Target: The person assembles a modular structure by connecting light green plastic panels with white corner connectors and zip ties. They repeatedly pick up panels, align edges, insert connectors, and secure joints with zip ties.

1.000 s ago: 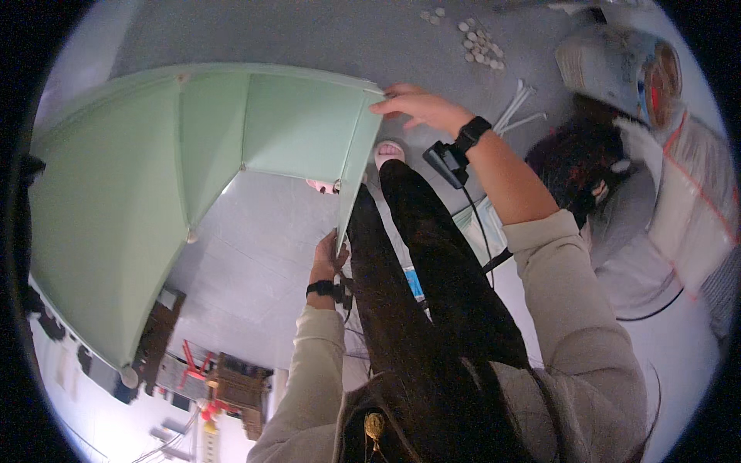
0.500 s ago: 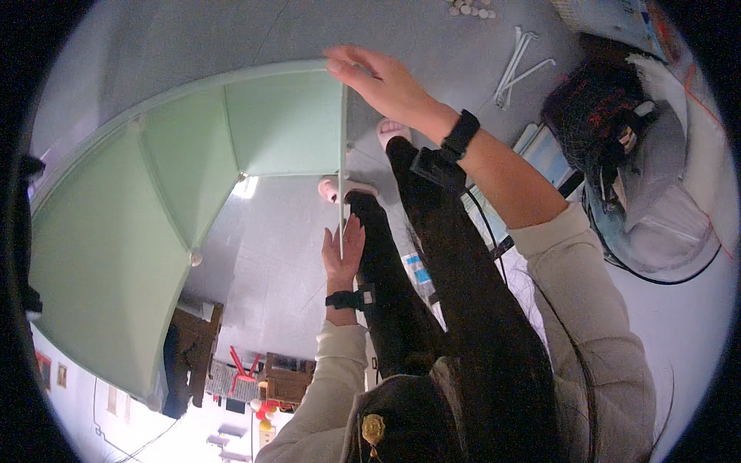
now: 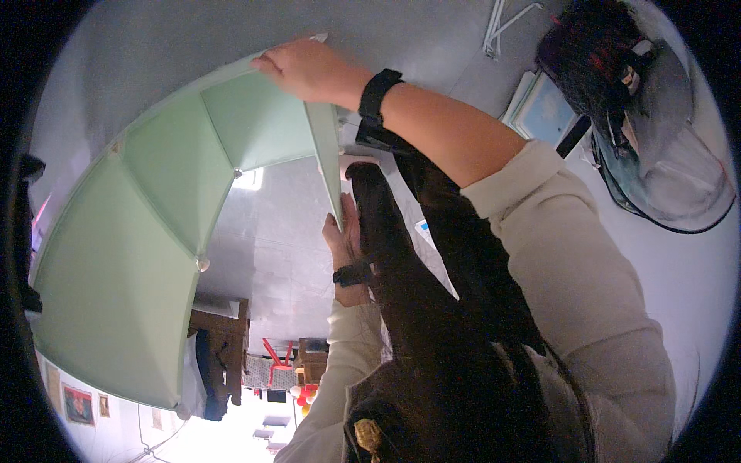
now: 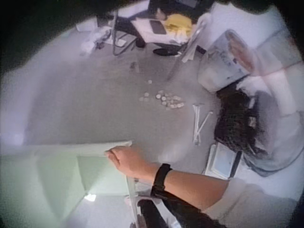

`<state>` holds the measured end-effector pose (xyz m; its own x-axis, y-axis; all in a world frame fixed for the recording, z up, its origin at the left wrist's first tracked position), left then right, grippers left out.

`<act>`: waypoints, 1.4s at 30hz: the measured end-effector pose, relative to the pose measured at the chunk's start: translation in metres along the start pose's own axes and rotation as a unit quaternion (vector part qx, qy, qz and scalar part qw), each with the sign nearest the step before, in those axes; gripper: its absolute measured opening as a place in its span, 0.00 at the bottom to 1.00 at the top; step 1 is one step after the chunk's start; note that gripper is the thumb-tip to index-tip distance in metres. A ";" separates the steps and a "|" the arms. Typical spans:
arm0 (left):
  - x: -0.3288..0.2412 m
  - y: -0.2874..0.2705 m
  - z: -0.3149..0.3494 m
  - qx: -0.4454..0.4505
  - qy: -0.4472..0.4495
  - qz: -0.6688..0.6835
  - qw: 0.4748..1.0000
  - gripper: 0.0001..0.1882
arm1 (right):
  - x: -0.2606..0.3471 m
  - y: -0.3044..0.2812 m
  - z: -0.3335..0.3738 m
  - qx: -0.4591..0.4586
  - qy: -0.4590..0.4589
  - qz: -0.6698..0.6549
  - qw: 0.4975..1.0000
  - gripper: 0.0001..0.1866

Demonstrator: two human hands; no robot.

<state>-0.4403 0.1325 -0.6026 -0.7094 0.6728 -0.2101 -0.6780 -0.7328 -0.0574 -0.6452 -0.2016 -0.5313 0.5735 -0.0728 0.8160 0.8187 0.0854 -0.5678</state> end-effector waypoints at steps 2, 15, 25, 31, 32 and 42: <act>-0.019 0.026 0.020 0.071 0.161 -0.437 0.882 0.20 | -0.003 0.001 0.000 0.017 0.008 -0.001 1.000 0.23; -0.039 0.027 0.023 -0.008 0.226 -0.422 0.878 0.19 | -0.008 -0.002 -0.015 0.014 -0.014 0.011 1.000 0.23; -0.035 0.026 -0.001 -0.002 0.156 -0.323 0.934 0.27 | -0.011 -0.011 -0.029 0.135 0.079 0.024 0.987 0.23; -0.024 0.036 -0.013 0.060 0.203 -0.217 0.953 0.25 | -0.015 -0.019 -0.039 0.085 0.024 0.017 0.996 0.25; 0.003 0.025 -0.024 0.016 0.053 0.032 0.998 0.27 | -0.017 -0.019 -0.040 0.091 0.020 0.030 0.995 0.25; 0.025 0.040 -0.013 0.146 -0.143 0.182 0.962 0.21 | -0.034 -0.023 -0.046 0.108 0.110 0.012 0.988 0.29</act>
<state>-0.4829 0.1188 -0.6229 -0.9059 0.4078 0.1142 -0.3701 -0.8934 0.2545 -0.6827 -0.2465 -0.5513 0.6046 -0.2805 0.7455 0.7932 0.2974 -0.5314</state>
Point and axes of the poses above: each hand's wrist, its own z-axis away from the middle knuckle, its own y-axis out of the palm, x = y × z, the point moved 9 cm from there along -z, towards the middle knuckle
